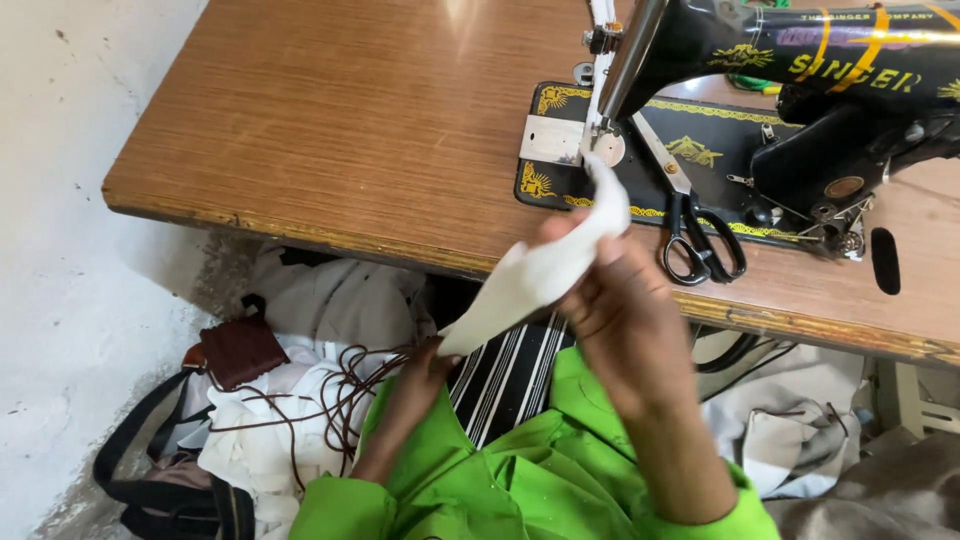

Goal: Sewing a long white fabric strip using a sewing machine and folding the finished product.

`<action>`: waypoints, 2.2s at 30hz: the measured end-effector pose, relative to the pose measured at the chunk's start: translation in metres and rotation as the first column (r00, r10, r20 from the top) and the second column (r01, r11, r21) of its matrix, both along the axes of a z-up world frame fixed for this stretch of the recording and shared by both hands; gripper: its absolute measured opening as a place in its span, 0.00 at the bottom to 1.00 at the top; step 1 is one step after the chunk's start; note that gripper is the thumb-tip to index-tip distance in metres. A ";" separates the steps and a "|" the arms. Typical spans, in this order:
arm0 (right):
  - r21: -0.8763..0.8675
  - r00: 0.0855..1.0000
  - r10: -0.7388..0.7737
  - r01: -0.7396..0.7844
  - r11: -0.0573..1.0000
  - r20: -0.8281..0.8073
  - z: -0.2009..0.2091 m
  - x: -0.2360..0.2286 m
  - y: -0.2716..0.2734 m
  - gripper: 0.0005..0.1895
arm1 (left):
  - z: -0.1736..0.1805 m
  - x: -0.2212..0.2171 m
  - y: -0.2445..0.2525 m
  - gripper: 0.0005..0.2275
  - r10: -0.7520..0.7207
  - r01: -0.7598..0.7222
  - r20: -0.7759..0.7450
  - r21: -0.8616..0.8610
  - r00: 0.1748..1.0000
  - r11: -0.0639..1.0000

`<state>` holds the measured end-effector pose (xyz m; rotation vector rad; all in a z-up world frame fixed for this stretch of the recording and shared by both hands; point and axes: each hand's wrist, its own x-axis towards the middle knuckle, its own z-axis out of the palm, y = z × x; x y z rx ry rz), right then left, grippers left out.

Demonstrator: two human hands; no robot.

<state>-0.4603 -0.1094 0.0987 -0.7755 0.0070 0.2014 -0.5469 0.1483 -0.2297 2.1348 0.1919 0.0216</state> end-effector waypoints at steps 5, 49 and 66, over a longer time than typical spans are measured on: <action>0.077 0.993 -0.085 0.078 0.994 0.083 0.008 0.019 -0.034 0.24 | 0.131 0.002 0.042 0.22 0.058 -0.182 -0.327 -0.364 0.943 0.913; -0.798 0.977 0.099 0.096 0.594 0.191 -0.076 -0.121 -0.020 0.13 | 0.248 -0.030 -0.107 0.07 -0.199 0.192 0.094 0.083 0.975 0.978; -0.741 0.960 0.275 -0.147 0.656 0.053 -0.054 -0.148 -0.023 0.16 | 0.268 -0.027 -0.104 0.20 0.004 -0.132 -0.155 -0.830 0.988 0.541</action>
